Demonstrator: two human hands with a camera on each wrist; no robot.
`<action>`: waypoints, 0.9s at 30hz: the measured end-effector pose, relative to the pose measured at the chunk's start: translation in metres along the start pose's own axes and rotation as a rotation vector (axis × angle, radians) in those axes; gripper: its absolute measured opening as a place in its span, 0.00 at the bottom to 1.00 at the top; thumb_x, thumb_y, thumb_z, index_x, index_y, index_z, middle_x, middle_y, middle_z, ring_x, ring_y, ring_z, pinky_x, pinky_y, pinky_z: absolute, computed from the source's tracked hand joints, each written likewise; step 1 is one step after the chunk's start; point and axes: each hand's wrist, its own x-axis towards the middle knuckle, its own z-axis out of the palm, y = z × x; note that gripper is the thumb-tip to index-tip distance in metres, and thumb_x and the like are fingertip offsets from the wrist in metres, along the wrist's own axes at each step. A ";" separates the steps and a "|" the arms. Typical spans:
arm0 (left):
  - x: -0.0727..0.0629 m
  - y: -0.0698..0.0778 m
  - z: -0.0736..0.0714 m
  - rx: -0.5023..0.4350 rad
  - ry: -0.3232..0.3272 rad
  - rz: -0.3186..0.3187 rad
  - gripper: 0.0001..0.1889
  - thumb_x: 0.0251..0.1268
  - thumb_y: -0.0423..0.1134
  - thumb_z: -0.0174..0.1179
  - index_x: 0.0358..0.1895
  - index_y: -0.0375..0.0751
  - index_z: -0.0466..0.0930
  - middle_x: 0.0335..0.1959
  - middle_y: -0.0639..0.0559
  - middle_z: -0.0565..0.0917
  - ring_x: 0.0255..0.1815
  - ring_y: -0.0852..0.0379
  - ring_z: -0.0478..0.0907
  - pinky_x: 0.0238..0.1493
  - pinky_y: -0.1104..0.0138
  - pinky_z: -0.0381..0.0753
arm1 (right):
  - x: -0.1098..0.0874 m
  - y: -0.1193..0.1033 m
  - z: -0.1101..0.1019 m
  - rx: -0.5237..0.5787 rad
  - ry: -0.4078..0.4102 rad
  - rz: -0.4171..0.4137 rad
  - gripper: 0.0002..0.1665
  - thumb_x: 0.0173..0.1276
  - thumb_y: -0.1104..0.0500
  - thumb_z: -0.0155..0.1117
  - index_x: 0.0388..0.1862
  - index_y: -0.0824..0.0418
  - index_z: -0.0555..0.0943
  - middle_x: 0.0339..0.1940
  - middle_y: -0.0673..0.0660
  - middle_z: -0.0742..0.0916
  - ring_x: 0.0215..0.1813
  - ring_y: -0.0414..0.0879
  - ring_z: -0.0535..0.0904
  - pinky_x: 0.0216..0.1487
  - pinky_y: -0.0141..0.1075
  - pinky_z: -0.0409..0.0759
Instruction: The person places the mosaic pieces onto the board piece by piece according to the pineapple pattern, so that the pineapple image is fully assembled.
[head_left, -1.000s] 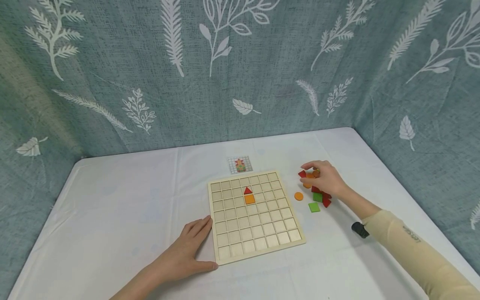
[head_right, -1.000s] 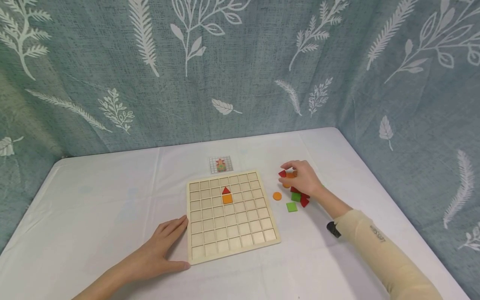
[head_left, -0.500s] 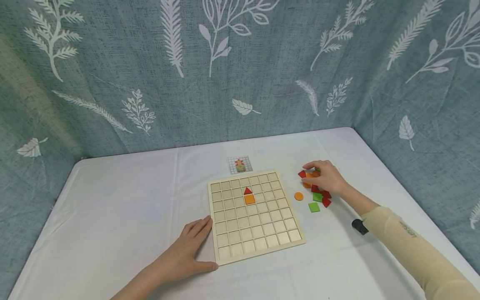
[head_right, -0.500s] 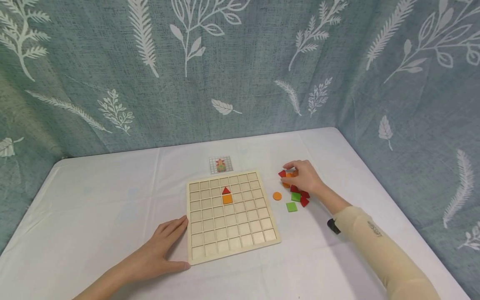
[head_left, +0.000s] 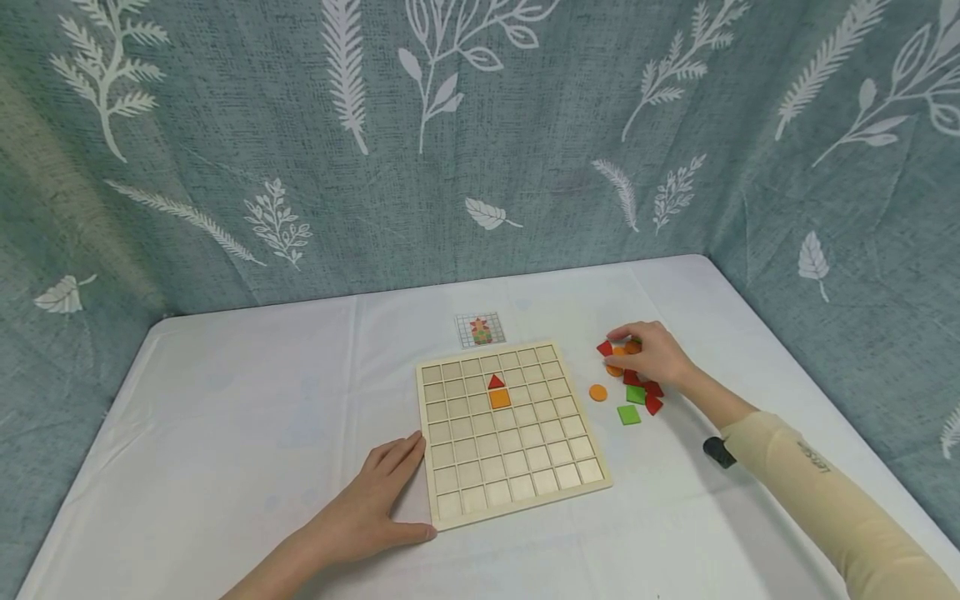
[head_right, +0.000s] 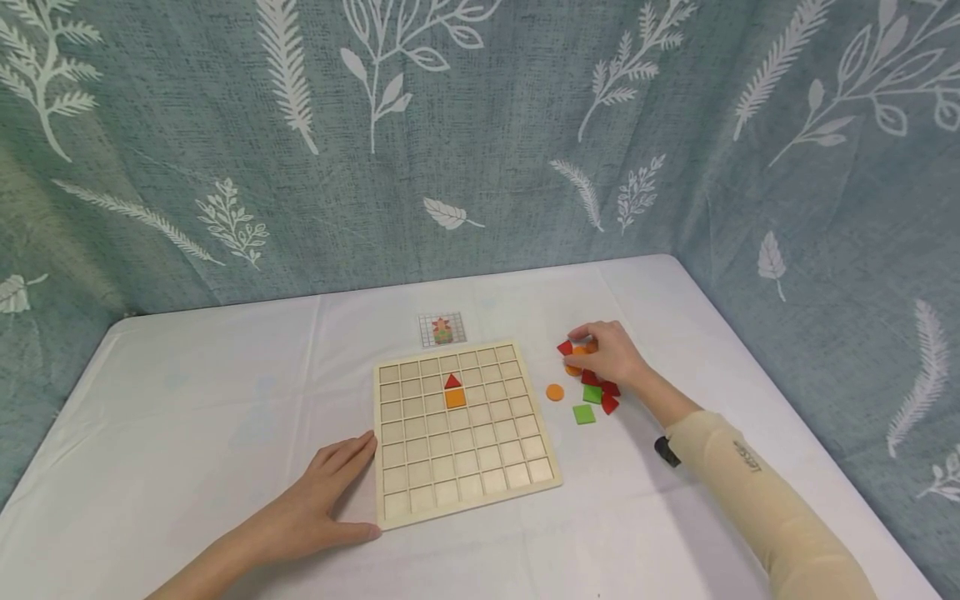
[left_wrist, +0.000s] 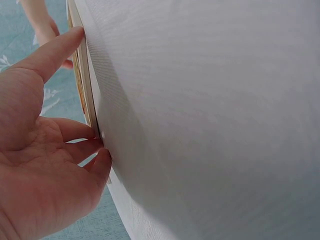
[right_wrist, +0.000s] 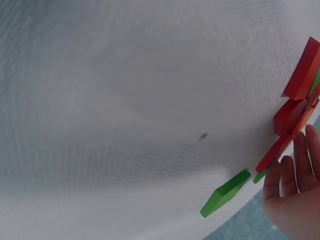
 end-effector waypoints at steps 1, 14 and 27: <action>0.000 0.000 0.000 0.001 0.001 0.002 0.56 0.53 0.62 0.69 0.75 0.30 0.52 0.77 0.41 0.53 0.74 0.41 0.50 0.67 0.44 0.61 | 0.000 0.000 0.000 0.002 0.000 -0.001 0.26 0.62 0.57 0.72 0.56 0.69 0.80 0.53 0.66 0.83 0.60 0.61 0.71 0.60 0.53 0.71; -0.001 0.000 -0.001 0.012 0.008 0.019 0.55 0.53 0.62 0.68 0.75 0.29 0.52 0.77 0.40 0.53 0.74 0.40 0.50 0.66 0.43 0.62 | 0.003 -0.002 0.001 0.010 -0.015 0.039 0.25 0.64 0.56 0.70 0.56 0.68 0.80 0.54 0.66 0.83 0.59 0.60 0.70 0.59 0.53 0.72; 0.000 0.000 -0.002 0.011 0.005 0.017 0.55 0.53 0.62 0.68 0.75 0.29 0.52 0.77 0.41 0.53 0.74 0.39 0.50 0.66 0.43 0.61 | 0.002 0.000 0.000 0.006 -0.014 0.004 0.21 0.68 0.58 0.66 0.55 0.69 0.81 0.53 0.67 0.82 0.58 0.61 0.70 0.58 0.54 0.71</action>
